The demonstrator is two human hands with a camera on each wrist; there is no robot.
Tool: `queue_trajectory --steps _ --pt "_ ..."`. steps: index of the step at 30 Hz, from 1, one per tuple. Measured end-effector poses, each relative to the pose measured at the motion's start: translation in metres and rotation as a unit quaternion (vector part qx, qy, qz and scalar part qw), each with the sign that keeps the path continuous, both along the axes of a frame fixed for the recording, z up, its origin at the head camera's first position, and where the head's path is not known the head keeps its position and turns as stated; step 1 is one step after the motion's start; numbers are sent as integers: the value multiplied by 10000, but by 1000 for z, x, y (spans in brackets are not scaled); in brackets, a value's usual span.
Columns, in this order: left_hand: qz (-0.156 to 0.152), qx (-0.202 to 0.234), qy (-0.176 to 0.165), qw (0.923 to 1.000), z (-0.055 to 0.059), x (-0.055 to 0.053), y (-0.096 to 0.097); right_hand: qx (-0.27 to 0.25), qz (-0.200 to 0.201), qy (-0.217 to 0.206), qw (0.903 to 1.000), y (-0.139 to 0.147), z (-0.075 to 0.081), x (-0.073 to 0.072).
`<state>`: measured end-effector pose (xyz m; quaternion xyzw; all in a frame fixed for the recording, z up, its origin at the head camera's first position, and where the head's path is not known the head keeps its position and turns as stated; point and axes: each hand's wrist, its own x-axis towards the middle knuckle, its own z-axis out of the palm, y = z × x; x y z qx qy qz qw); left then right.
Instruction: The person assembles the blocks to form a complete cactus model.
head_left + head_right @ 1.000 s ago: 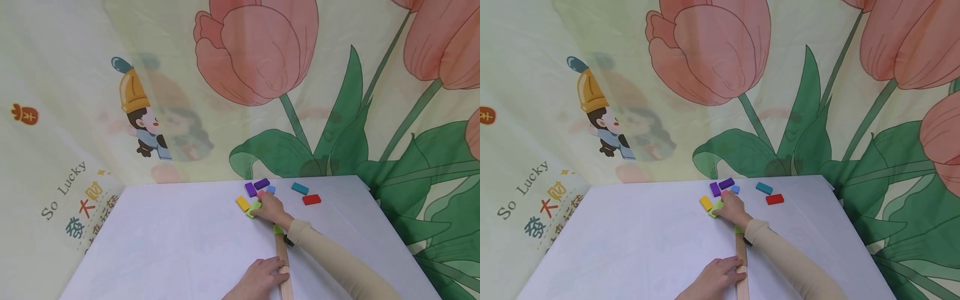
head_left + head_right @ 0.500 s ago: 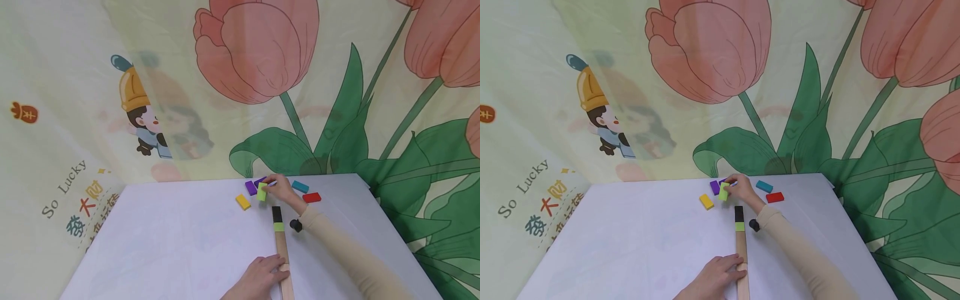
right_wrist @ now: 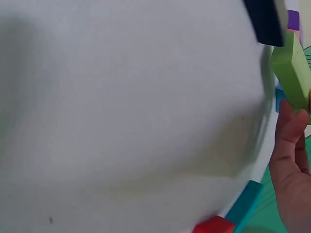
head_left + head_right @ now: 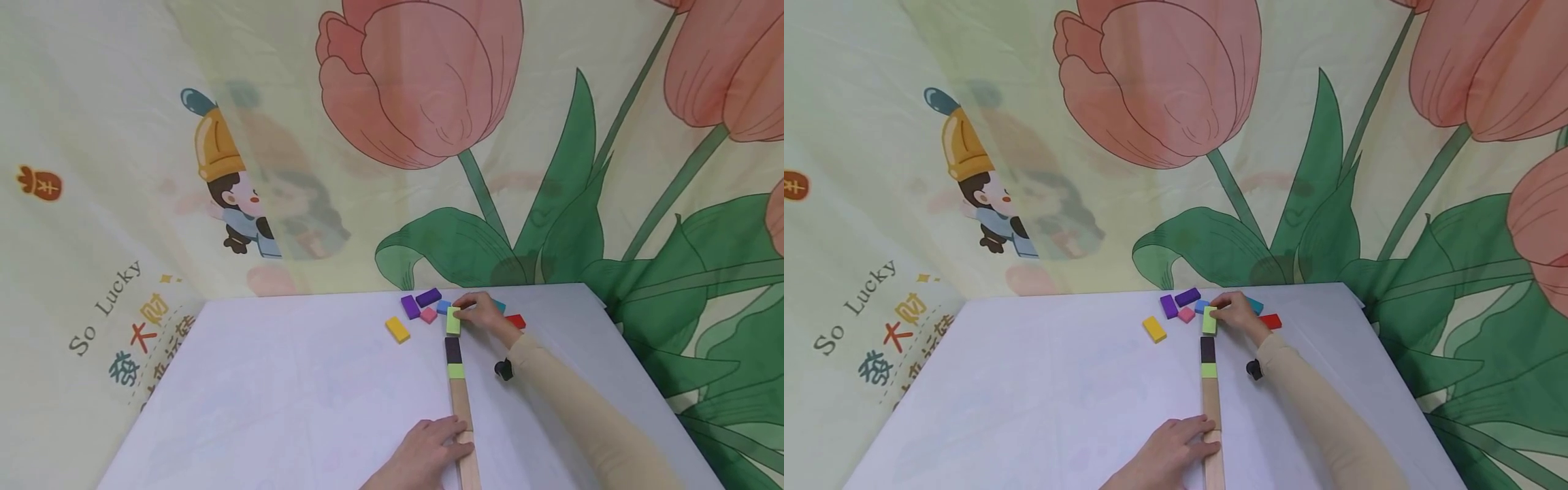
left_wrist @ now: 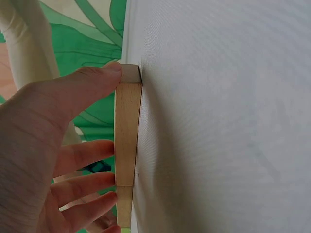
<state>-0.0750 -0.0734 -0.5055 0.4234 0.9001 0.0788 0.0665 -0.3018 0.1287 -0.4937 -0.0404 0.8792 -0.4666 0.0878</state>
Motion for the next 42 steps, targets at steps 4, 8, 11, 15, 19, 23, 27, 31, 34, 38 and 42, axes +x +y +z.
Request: queue_trajectory --steps 4,8,11,15,19,23,27,31,34,38,42 --pt "18 -31 -57 10000 0 0 1 -115 -37 6 9999 -1 -8 0" --pt "15 -48 -12 10000 0 1 2 -177 -48 -44 9998 -4 -12 0" --pt "12 -37 -11 10000 0 1 2 -223 -32 -53 9997 -5 -14 0" --pt "-7 -20 3 10000 0 1 2 -111 20 -5 9999 -6 -18 -2" --pt "-40 -2 70 10000 -1 1 1 96 57 40 9999 -7 -23 -3" --pt "-47 -8 119 9999 -1 0 1 90 23 5 10000 -8 -23 -3" --pt "-43 -26 124 9999 -1 -1 1 58 34 101 9999 -9 -20 -1" --pt "-55 11 109 9999 -1 -1 0 31 19 97 9999 -9 -20 -1" --pt "-72 31 105 9999 -1 -1 0 -35 -87 -25 10000 -9 -22 -4" --pt "-84 -24 80 9999 0 -1 0 110 -180 96 9997 -12 -17 -7" --pt "-104 -2 76 9999 1 -1 -1 508 97 276 9983 -23 -2 -5"
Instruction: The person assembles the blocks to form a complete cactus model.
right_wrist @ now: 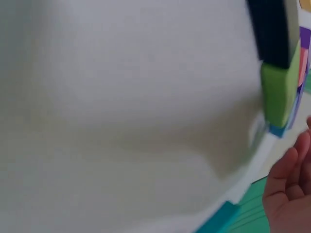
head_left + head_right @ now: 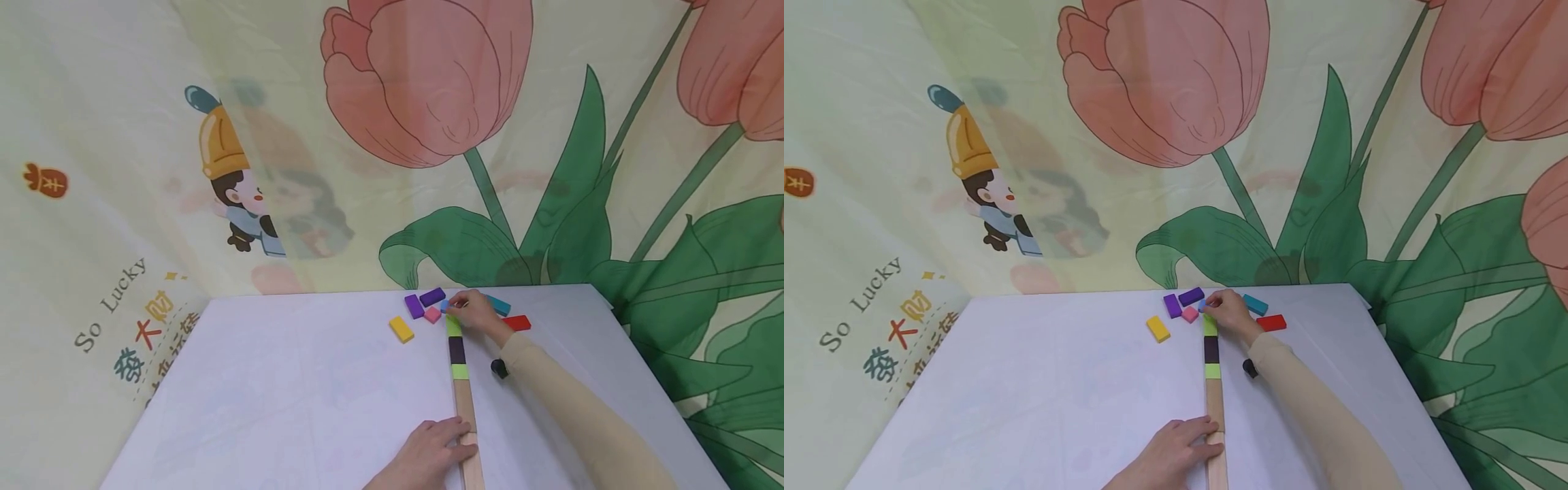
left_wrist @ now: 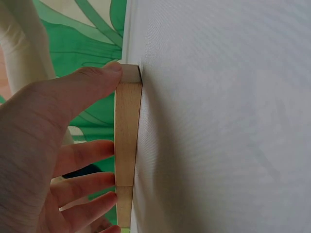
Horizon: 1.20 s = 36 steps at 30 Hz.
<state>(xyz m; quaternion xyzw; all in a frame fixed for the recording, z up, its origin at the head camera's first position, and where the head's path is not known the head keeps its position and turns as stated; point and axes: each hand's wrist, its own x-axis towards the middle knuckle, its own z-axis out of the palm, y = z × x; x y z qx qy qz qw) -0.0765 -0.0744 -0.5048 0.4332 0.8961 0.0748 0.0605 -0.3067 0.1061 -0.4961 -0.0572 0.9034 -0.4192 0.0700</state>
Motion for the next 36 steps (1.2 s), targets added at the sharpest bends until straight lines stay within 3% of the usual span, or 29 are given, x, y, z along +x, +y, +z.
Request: queue_trajectory --steps 6,14,18,29,36 --pt "12 49 -120 9999 1 0 -1 494 431 -76 9978 -16 6 -2" --pt "40 30 -126 9999 0 0 1 1119 -67 454 9927 -15 1 -10" --pt "64 33 -144 9999 1 0 1 1350 -105 346 9902 -10 -2 -13" --pt "42 17 -18 10000 1 -1 -1 1043 -11 122 9945 -11 1 -14" --pt "29 84 -193 9998 0 -1 -1 41 -162 440 9989 -5 -3 -17"
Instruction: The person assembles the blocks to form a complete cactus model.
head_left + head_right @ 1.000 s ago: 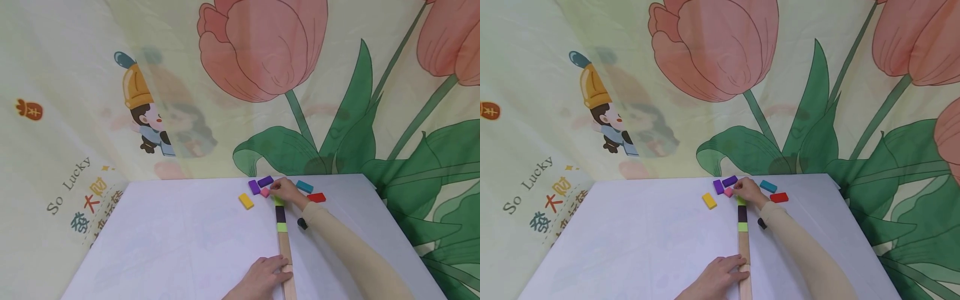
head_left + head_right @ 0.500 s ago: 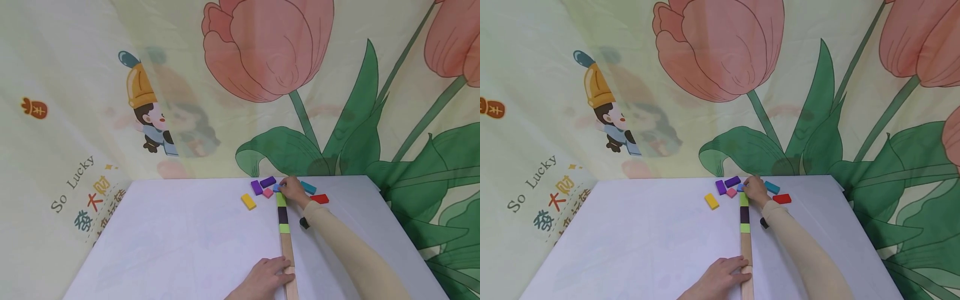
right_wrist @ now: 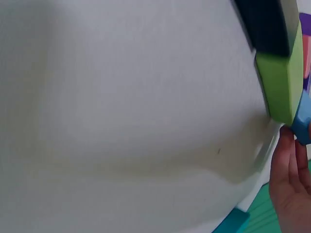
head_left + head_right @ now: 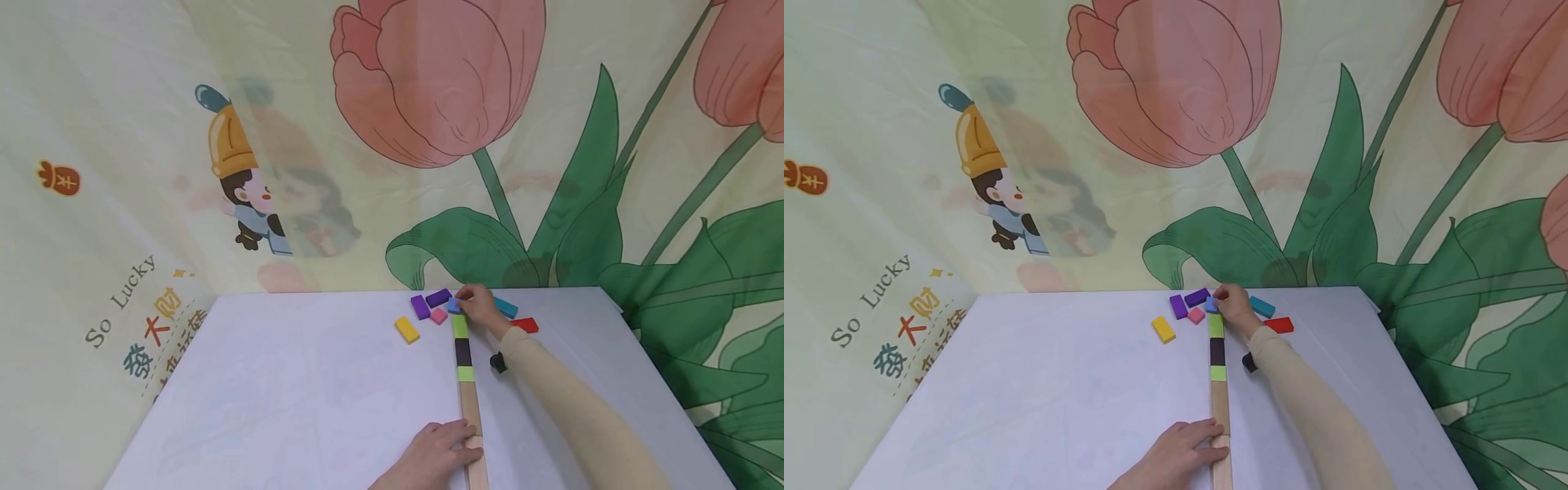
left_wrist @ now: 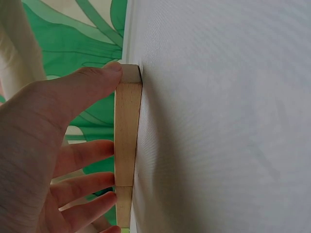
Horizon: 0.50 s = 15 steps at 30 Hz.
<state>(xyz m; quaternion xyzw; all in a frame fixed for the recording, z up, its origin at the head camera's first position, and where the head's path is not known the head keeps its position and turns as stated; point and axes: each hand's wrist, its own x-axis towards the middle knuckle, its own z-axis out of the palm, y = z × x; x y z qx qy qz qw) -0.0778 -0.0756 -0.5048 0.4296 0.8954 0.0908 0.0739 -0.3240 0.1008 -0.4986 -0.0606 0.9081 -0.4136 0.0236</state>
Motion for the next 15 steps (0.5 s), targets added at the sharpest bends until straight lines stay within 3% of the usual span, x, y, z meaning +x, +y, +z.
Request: queue_trajectory --steps 4,15 --pt "21 -32 -34 10000 0 0 1 -198 -105 -83 9997 6 2 0" --pt "48 -129 -109 9998 3 1 1 -76 -16 -188 9998 12 -7 -2"
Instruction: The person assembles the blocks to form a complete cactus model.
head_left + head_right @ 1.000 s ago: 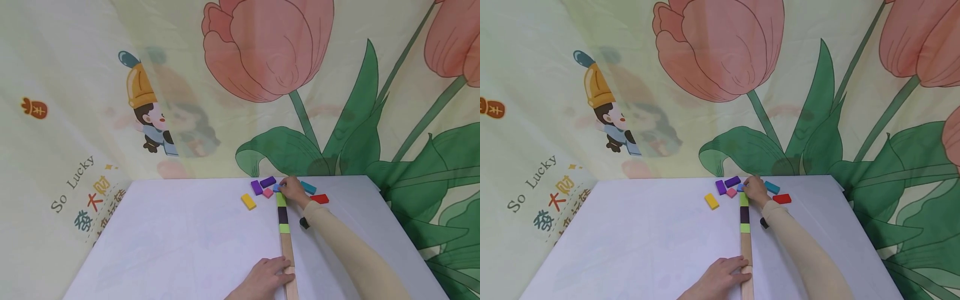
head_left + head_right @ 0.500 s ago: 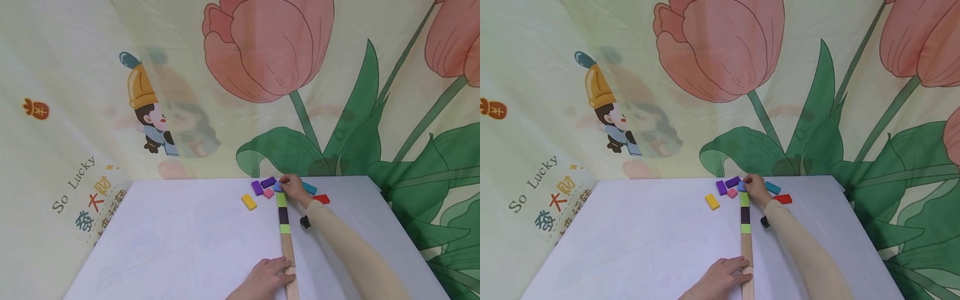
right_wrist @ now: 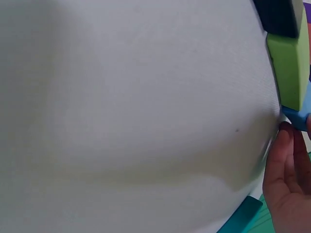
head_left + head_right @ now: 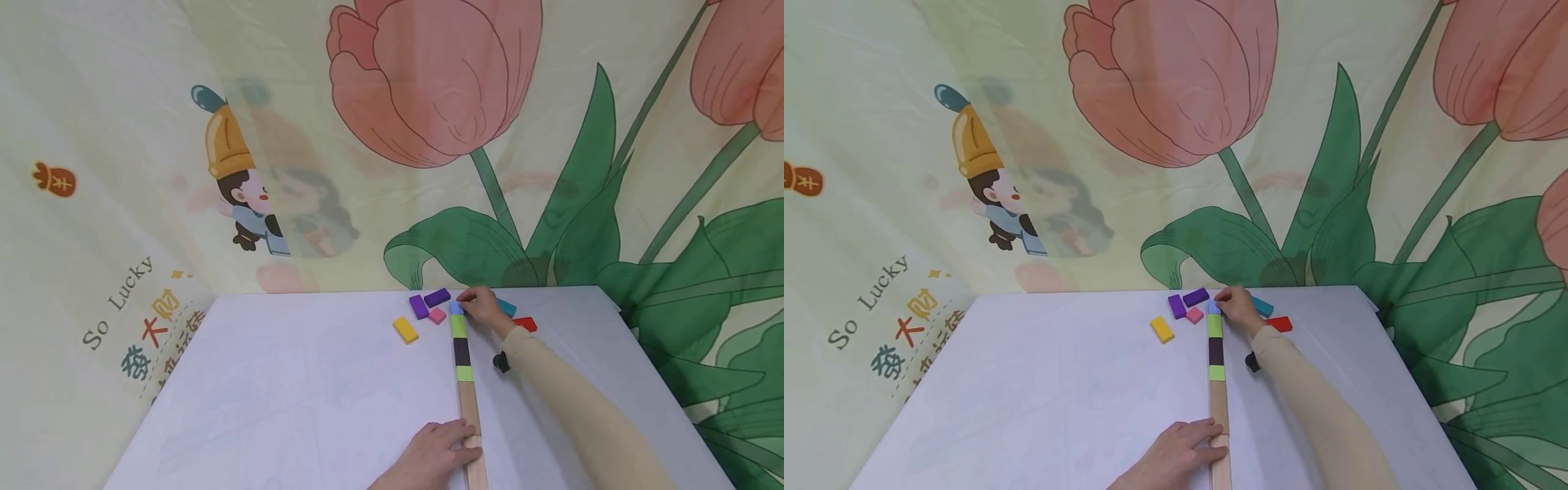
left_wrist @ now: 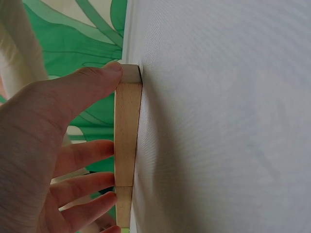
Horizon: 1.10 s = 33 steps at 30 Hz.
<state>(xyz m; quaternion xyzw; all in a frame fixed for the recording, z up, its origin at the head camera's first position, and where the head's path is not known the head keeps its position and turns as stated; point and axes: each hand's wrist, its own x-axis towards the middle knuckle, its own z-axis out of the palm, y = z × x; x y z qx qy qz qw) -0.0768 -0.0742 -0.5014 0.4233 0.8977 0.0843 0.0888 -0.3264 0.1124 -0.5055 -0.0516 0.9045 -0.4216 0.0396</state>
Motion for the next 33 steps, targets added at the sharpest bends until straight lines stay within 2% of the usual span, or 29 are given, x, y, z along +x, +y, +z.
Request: queue_trajectory --steps 8,13,25,29,33 --pt "-15 -73 37 10000 0 0 -1 20 7 -68 10000 0 -2 3" --pt "1 -119 -86 9999 1 0 0 12 55 -25 10000 0 -4 4" --pt "-68 -27 201 9998 -2 0 1 -4 111 -1039 9945 9 3 3" --pt "-15 -60 121 9999 -1 0 1 248 318 -1099 9931 12 4 7" --pt "-40 -26 263 9996 0 1 1 259 416 -1028 9935 14 2 9"
